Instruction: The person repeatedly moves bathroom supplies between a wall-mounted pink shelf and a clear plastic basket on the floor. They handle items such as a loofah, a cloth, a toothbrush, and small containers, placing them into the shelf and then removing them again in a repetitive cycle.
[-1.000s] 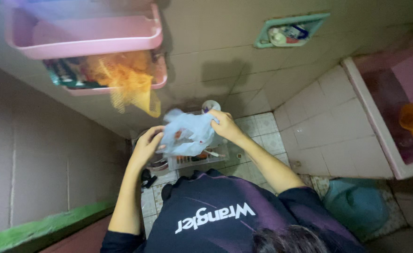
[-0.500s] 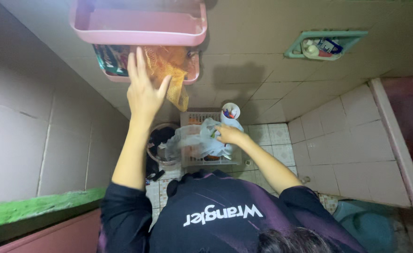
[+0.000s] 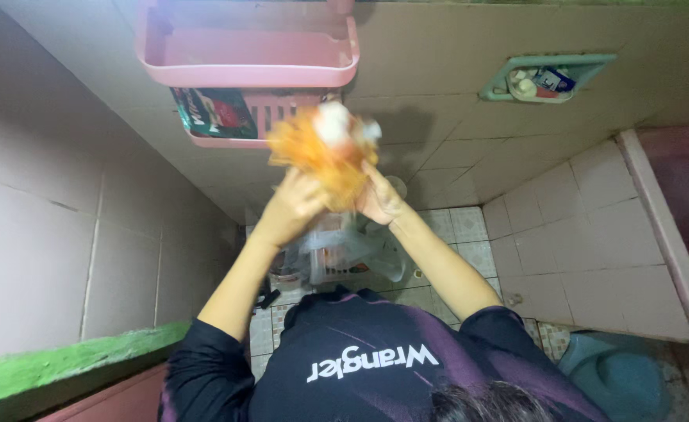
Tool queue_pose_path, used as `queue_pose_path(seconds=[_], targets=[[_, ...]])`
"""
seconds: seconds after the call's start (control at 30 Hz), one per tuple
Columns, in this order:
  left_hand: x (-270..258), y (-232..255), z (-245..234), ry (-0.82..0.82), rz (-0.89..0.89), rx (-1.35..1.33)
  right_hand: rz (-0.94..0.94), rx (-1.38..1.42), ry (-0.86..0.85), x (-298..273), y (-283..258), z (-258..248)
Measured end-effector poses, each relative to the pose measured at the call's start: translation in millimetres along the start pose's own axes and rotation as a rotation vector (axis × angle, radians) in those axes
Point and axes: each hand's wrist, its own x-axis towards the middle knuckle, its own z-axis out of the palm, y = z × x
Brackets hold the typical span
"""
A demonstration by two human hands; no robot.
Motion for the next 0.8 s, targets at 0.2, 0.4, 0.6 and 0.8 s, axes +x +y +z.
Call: queue_pose_path(seconds=[0.2,0.4,0.6,0.8], targets=[[-20.8,23.6,11.2,-0.52,-0.131,-0.307,-0.336,-0.251,0.334,-7.8,11.4,-76.5],[-21.5,-7.0,-28.7,0.051,-0.369,-0.328,-0.436,-0.427,0.198,-44.4,11.8,-177.7],[-20.7,-12.1,-35.4,0.177,-0.611,-0.353,-0.313,-1.687,0.282,-34.1,78.8,-211.3],[-70.8,-6.5,24.7,-0.121,-0.671,-0.395,0.094,-1.998,0.065,-62.8,114.8,-215.3]])
